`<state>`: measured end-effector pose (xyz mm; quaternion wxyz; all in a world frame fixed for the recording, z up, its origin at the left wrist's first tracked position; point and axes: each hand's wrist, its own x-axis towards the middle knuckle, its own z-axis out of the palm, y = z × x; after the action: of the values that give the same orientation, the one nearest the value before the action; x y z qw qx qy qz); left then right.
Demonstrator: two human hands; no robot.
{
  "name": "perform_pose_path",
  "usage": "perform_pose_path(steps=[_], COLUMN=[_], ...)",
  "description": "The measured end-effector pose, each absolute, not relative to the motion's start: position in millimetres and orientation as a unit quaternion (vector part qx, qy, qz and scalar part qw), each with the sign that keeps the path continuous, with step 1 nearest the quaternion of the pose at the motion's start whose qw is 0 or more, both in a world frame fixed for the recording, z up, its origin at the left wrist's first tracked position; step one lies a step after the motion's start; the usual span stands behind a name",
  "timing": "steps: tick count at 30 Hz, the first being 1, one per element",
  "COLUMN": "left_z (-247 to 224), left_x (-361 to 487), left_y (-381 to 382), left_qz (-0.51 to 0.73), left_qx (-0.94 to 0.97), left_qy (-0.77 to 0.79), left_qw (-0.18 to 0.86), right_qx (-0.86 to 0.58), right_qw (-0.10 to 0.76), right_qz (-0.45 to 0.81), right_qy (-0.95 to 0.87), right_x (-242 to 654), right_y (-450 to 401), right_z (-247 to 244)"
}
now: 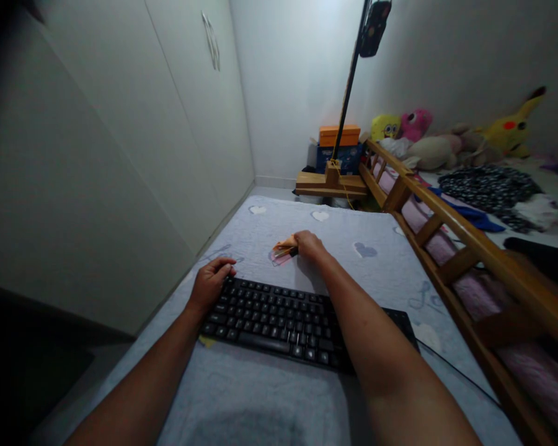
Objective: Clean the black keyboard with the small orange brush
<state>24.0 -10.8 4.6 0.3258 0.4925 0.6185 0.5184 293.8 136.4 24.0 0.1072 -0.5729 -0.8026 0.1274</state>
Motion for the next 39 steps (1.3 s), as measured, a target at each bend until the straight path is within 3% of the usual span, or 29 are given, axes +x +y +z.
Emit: perform_pose_path(steps=[17, 37, 39], left_z=[6.8, 3.0, 3.2], left_x=[24.6, 23.7, 23.5], left_y=[-11.4, -8.7, -8.2], left_qz=[0.515, 0.522, 0.521], left_qx=[0.492, 0.497, 0.498], left_qy=[0.618, 0.608, 0.607], left_qw=[0.332, 0.334, 0.335], right_qx=[-0.62, -0.556, -0.555], right_qw=[0.11, 0.372, 0.408], right_qz=[0.121, 0.208, 0.265], right_qy=[-0.768, -0.714, -0.675], right_x=[317.3, 338.4, 347.9], right_y=[143.6, 45.4, 20.3], right_z=[25.0, 73.7, 79.2])
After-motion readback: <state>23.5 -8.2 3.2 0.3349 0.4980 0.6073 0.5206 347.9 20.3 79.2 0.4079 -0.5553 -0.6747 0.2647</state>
